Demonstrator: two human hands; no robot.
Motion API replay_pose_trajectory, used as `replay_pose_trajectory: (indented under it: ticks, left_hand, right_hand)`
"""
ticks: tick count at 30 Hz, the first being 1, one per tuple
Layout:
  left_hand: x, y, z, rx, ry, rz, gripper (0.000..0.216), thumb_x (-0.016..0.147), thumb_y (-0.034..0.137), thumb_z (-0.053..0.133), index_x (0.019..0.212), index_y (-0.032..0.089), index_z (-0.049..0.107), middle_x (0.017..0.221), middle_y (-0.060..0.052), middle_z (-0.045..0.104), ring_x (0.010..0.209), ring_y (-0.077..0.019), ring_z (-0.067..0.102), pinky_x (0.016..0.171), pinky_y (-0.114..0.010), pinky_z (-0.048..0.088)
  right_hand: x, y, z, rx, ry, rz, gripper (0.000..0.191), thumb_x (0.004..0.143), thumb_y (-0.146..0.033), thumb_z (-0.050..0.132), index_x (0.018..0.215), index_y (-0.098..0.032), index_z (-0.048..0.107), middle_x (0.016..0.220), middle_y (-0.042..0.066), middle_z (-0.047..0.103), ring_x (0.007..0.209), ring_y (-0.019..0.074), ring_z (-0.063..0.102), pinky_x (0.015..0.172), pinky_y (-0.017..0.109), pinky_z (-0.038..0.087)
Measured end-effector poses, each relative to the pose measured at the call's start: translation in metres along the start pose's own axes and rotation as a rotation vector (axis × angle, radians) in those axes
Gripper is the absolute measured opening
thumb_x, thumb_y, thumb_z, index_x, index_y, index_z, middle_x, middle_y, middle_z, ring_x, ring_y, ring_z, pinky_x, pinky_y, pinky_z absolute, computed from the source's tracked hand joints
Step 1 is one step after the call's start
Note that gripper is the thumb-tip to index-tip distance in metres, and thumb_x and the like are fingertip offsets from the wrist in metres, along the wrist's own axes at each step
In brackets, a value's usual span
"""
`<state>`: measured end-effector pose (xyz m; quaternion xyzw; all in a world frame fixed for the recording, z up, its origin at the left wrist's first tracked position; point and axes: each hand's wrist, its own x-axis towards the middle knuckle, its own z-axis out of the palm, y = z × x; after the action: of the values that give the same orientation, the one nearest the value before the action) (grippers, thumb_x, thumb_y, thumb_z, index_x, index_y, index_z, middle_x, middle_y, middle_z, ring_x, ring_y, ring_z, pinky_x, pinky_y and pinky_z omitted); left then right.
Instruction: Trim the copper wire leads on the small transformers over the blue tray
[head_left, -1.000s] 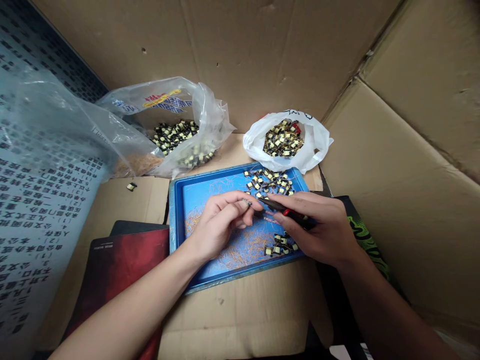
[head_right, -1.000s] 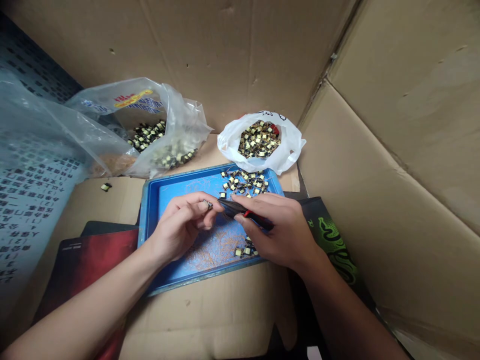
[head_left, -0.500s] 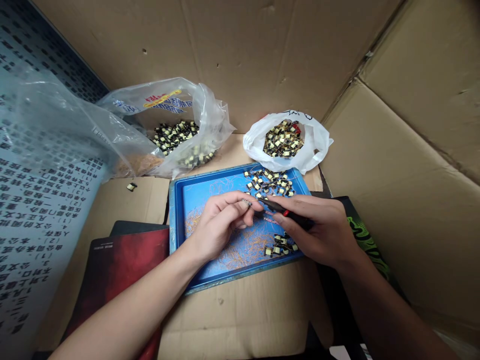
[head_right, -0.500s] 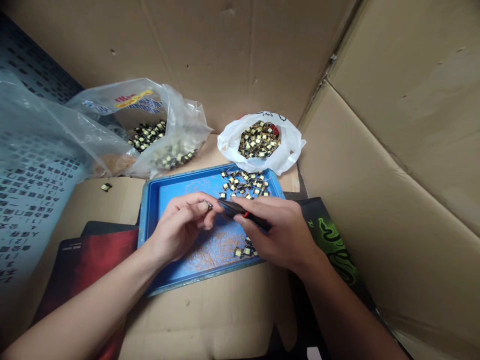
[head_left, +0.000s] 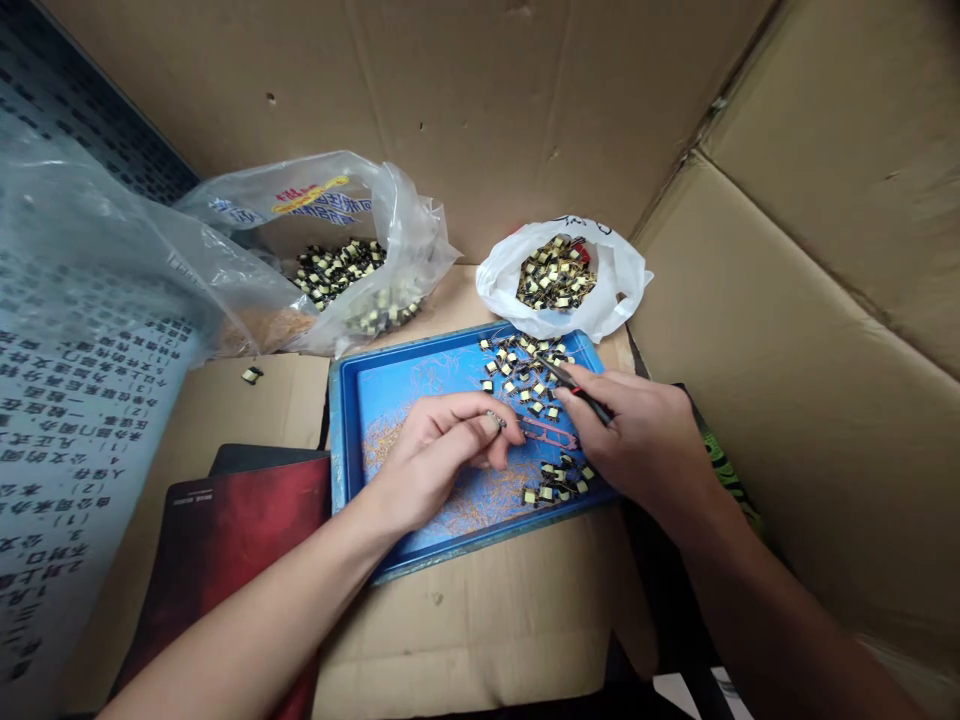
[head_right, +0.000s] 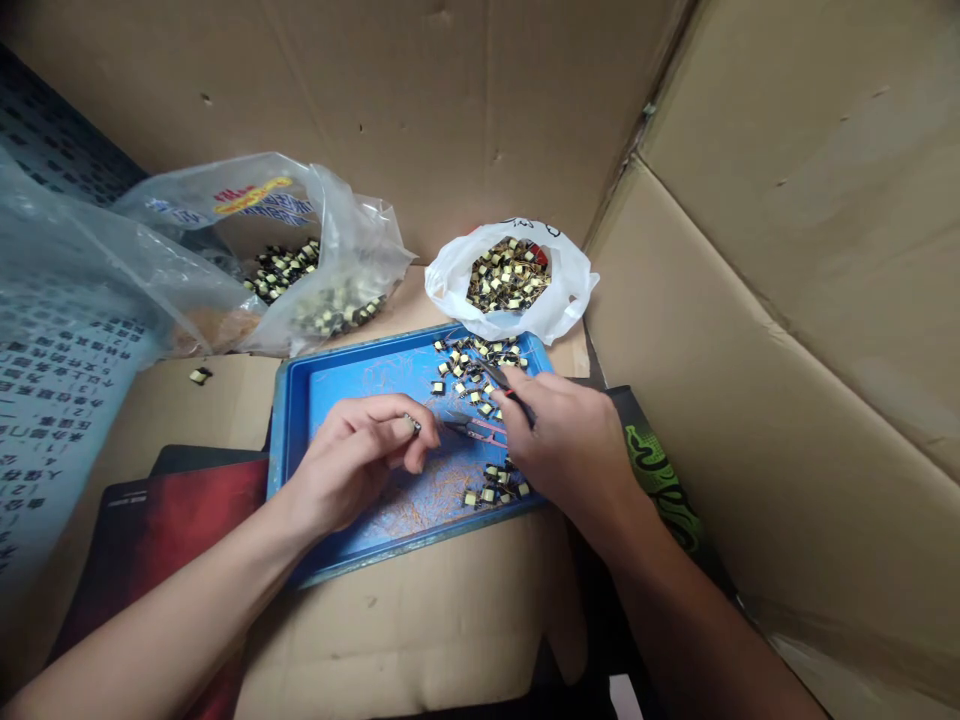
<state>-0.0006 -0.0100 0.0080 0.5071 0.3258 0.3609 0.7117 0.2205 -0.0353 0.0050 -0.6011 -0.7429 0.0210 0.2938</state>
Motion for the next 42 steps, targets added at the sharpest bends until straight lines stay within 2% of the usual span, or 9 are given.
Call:
replay_pose_trajectory:
  ticks: [7, 16, 22, 26, 31, 33, 35, 37, 42]
  left_hand:
    - [0.002, -0.004, 0.0, -0.021, 0.048, 0.033, 0.023, 0.095, 0.033, 0.064, 0.093, 0.015, 0.078, 0.069, -0.001, 0.063, 0.064, -0.0083, 0.05, 0.062, -0.023, 0.034]
    - [0.004, -0.005, -0.002, -0.022, 0.087, 0.048, 0.023, 0.094, 0.033, 0.065, 0.095, 0.013, 0.077, 0.066, 0.0, 0.061, 0.061, -0.0084, 0.048, 0.061, -0.023, 0.035]
    - [-0.004, 0.003, 0.003, 0.08, 0.004, 0.07, 0.026, 0.096, 0.036, 0.063, 0.092, 0.013, 0.077, 0.069, -0.003, 0.064, 0.067, -0.0115, 0.055, 0.067, -0.024, 0.039]
    - [-0.002, 0.0, 0.001, 0.114, 0.1, 0.144, 0.025, 0.097, 0.036, 0.065, 0.101, 0.015, 0.078, 0.072, -0.003, 0.064, 0.071, -0.0118, 0.056, 0.069, -0.024, 0.042]
    - [0.006, -0.005, -0.001, 0.05, 0.127, 0.105, 0.03, 0.098, 0.04, 0.065, 0.114, 0.017, 0.075, 0.083, -0.004, 0.069, 0.07, -0.0092, 0.056, 0.062, -0.02, 0.042]
    - [0.007, -0.005, 0.0, -0.001, 0.106, 0.06, 0.035, 0.098, 0.042, 0.064, 0.123, 0.018, 0.071, 0.096, -0.007, 0.072, 0.072, -0.01, 0.059, 0.055, -0.018, 0.042]
    - [0.006, -0.005, 0.0, 0.0, 0.107, 0.044, 0.039, 0.098, 0.042, 0.063, 0.129, 0.02, 0.068, 0.112, -0.011, 0.071, 0.079, -0.0128, 0.064, 0.051, -0.018, 0.043]
    - [0.005, -0.006, -0.001, 0.058, 0.123, 0.083, 0.037, 0.099, 0.041, 0.062, 0.129, 0.022, 0.07, 0.124, -0.012, 0.066, 0.087, -0.0146, 0.066, 0.054, -0.019, 0.049]
    - [0.007, -0.008, -0.003, 0.124, 0.153, 0.177, 0.037, 0.099, 0.035, 0.064, 0.134, 0.024, 0.069, 0.121, -0.009, 0.06, 0.086, -0.0111, 0.06, 0.066, -0.022, 0.055]
  right_hand:
    - [0.007, 0.006, -0.013, 0.27, -0.077, -0.114, 0.03, 0.097, -0.026, 0.067, 0.123, -0.015, 0.076, 0.111, 0.009, 0.08, 0.098, 0.0228, 0.074, 0.09, 0.037, 0.057]
    - [0.0, -0.006, -0.006, 0.355, -0.093, -0.247, 0.032, 0.098, -0.024, 0.064, 0.127, -0.015, 0.074, 0.106, 0.008, 0.08, 0.09, 0.0211, 0.073, 0.084, 0.036, 0.056]
    - [0.003, 0.01, -0.001, 0.057, -0.036, -0.066, 0.029, 0.101, -0.03, 0.059, 0.118, -0.017, 0.078, 0.1, 0.01, 0.081, 0.085, 0.0238, 0.074, 0.077, 0.036, 0.054]
    - [0.004, 0.019, 0.003, -0.187, -0.103, -0.082, 0.031, 0.099, -0.032, 0.06, 0.123, -0.02, 0.075, 0.102, 0.01, 0.079, 0.09, 0.0277, 0.069, 0.078, 0.04, 0.048]
    - [0.002, 0.008, 0.006, -0.376, -0.041, -0.104, 0.052, 0.095, -0.039, 0.068, 0.142, -0.018, 0.063, 0.137, 0.021, 0.064, 0.118, 0.0429, 0.053, 0.095, 0.057, 0.036]
    - [-0.001, 0.002, 0.006, -0.311, -0.088, -0.163, 0.041, 0.094, -0.038, 0.069, 0.133, -0.025, 0.069, 0.142, 0.017, 0.061, 0.122, 0.0418, 0.05, 0.096, 0.057, 0.034]
    - [-0.004, -0.001, 0.006, -0.248, -0.188, -0.233, 0.02, 0.093, -0.036, 0.071, 0.111, -0.029, 0.078, 0.13, 0.012, 0.066, 0.116, 0.0379, 0.052, 0.094, 0.054, 0.033]
    - [-0.006, -0.002, 0.008, -0.26, -0.248, -0.24, 0.013, 0.09, -0.036, 0.075, 0.097, -0.026, 0.078, 0.119, 0.012, 0.068, 0.109, 0.0365, 0.054, 0.09, 0.052, 0.032]
    - [-0.006, -0.002, 0.014, -0.302, -0.222, -0.216, 0.01, 0.09, -0.025, 0.069, 0.089, -0.017, 0.075, 0.107, 0.013, 0.069, 0.099, 0.0339, 0.055, 0.08, 0.046, 0.031]
